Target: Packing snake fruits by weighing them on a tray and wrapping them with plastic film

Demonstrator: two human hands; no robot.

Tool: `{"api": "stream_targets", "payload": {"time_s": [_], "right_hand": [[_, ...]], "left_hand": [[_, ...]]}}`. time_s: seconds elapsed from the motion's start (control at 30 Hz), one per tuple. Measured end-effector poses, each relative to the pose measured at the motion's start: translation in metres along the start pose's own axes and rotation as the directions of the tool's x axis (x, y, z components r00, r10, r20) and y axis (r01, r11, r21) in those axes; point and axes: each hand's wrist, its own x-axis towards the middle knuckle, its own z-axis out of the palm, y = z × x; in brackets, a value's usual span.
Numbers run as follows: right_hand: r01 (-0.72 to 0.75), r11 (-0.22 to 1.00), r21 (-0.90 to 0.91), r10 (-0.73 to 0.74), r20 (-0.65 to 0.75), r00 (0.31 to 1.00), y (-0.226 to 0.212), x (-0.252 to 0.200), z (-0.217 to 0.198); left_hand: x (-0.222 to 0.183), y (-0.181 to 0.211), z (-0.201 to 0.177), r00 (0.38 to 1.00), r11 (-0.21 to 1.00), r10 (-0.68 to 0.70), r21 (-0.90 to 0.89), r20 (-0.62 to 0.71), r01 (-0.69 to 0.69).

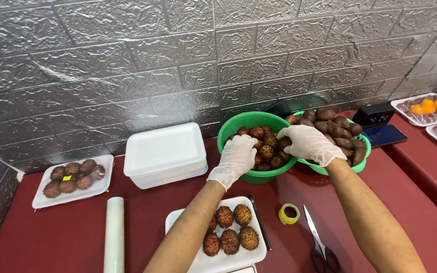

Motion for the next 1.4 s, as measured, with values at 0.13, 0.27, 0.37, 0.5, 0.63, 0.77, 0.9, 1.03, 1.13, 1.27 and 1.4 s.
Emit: {"api": "stream_targets", "payload": {"time_s": [0.13,0.27,0.37,0.5,0.63,0.77,0.9,1.03,1.13,1.27,1.4], "right_hand": [[0.024,0.927,0.375,-0.013,-0.032,0.999,-0.01,-0.017,-0.02],[0.057,0.854,0.517,-0.024,-0.071,0.997,-0.012,-0.008,-0.014],[0.086,0.852,0.516,-0.055,-0.075,0.996,-0.016,0.007,-0.004],[0.147,0.882,0.448,-0.132,-0.065,0.989,-0.026,0.026,0.008],[0.156,0.869,0.47,-0.146,-0.056,0.988,-0.037,0.025,0.005],[0.167,0.867,0.47,-0.17,-0.037,0.985,-0.057,0.008,-0.004],[0.193,0.906,0.377,-0.176,-0.079,0.981,-0.063,0.01,-0.004],[0.193,0.979,0.072,-0.169,-0.256,0.952,-0.033,0.066,0.03],[0.167,0.986,-0.028,-0.169,-0.166,0.971,-0.035,0.074,0.039],[0.138,0.986,0.098,-0.118,-0.193,0.974,-0.032,0.079,0.044],[0.155,0.905,0.397,-0.083,-0.194,0.978,-0.041,0.053,0.027]], "left_hand": [[0.007,-0.005,0.012,1.0,1.0,-0.008,-0.005,0.002,0.008],[0.006,0.0,-0.001,0.997,0.994,-0.078,-0.084,-0.025,0.075],[0.013,-0.007,0.003,0.99,0.988,-0.12,-0.102,-0.076,0.112],[0.014,-0.017,0.008,0.981,0.986,-0.153,-0.081,-0.118,0.144],[0.007,-0.021,-0.007,0.976,0.969,-0.208,-0.152,-0.067,0.196],[-0.004,-0.017,-0.023,0.972,0.952,-0.231,-0.216,-0.052,0.215],[-0.007,-0.016,-0.024,0.957,0.938,-0.288,-0.205,-0.024,0.278],[0.002,-0.027,-0.008,0.95,0.933,-0.312,-0.2,-0.028,0.3],[0.01,-0.033,-0.001,0.951,0.932,-0.309,-0.201,-0.001,0.302],[0.008,-0.027,-0.012,0.97,0.94,-0.235,-0.238,0.067,0.244],[0.008,-0.023,-0.019,0.98,0.954,-0.17,-0.233,0.107,0.191]]}}
